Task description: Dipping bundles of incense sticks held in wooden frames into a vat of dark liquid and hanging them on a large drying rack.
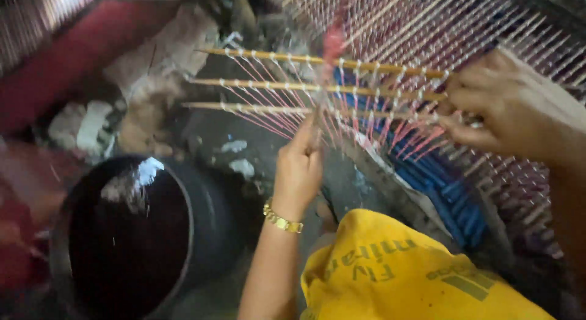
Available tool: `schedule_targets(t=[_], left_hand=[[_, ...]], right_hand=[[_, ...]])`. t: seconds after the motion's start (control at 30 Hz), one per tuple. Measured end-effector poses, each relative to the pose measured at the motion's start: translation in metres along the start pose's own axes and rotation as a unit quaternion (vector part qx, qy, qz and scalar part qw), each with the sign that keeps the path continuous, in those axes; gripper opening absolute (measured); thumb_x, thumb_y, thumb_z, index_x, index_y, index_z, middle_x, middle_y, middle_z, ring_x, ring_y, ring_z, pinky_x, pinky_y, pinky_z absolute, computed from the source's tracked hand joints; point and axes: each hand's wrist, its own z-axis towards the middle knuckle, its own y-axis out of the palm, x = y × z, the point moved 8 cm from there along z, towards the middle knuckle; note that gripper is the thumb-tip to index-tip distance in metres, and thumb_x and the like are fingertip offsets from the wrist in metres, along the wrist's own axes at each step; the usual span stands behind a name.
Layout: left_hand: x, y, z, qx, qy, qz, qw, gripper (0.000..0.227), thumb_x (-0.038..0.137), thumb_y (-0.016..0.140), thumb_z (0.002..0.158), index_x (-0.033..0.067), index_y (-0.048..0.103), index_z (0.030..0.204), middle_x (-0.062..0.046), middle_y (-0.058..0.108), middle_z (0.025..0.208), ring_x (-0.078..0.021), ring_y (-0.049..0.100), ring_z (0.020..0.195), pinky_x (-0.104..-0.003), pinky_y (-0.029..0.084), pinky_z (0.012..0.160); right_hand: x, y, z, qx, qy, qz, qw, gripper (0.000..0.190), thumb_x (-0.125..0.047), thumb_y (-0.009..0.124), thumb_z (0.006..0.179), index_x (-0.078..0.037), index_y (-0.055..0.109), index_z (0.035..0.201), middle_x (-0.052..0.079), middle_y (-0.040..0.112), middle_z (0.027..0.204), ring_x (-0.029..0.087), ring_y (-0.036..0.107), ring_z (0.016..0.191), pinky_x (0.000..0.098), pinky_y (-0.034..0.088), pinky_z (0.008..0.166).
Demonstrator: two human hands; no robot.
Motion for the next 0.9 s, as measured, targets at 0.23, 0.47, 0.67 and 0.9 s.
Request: schedule_targets(t=[0.23, 0.47, 0.67, 0.9], left_hand=[[0.009, 0.004, -0.119, 0.025, 0.04, -0.035, 0.998, 0.045, 0.023, 0.041, 0.113, 0.0025, 0.049, 0.152, 0.006, 0.034, 0.07, -0.0067, 0.032, 0.055, -0.027, 0.03, 0.053], [-0.003, -0.007, -0.212, 0.005, 0.003, -0.053, 0.999, 0.071, 0.058, 0.015, 0.109, 0.0126, 0.055, 0.146, 0.003, 0.044, 0.075, -0.0097, 0.036, 0.057, -0.031, 0.029, 0.055], [-0.038, -0.01, -0.27, 0.012, -0.042, -0.069, 0.997, 0.035, 0.018, 0.068, 0.1, 0.0133, 0.068, 0.134, 0.007, 0.042, 0.064, -0.0088, 0.035, 0.055, -0.03, 0.035, 0.056], [-0.061, 0.001, -0.27, 0.072, -0.011, -0.075, 0.995, 0.018, 0.023, 0.071, 0.099, 0.0162, 0.079, 0.113, 0.001, 0.072, 0.085, -0.0094, 0.047, 0.058, -0.03, 0.046, 0.063]], right_hand=[[-0.05, -0.029, -0.008, 0.02, -0.078, 0.003, 0.997, 0.028, -0.041, 0.064, 0.097, -0.016, 0.074, 0.104, 0.003, 0.071, 0.103, 0.022, 0.068, 0.101, 0.0431, 0.045, 0.102], [-0.106, -0.042, 0.009, 0.053, -0.123, 0.06, 0.989, 0.019, -0.033, 0.065, 0.097, -0.016, 0.072, 0.098, 0.002, 0.068, 0.101, 0.027, 0.062, 0.096, 0.0444, 0.042, 0.099], [-0.161, -0.056, 0.042, 0.059, -0.134, 0.088, 0.985, 0.022, -0.033, 0.068, 0.096, -0.011, 0.071, 0.097, 0.004, 0.066, 0.098, 0.027, 0.062, 0.095, 0.0443, 0.042, 0.099], [-0.245, -0.078, 0.085, 0.058, -0.157, 0.036, 0.985, 0.018, -0.033, 0.067, 0.099, -0.015, 0.069, 0.099, 0.003, 0.065, 0.095, 0.027, 0.061, 0.09, 0.0444, 0.041, 0.101]])
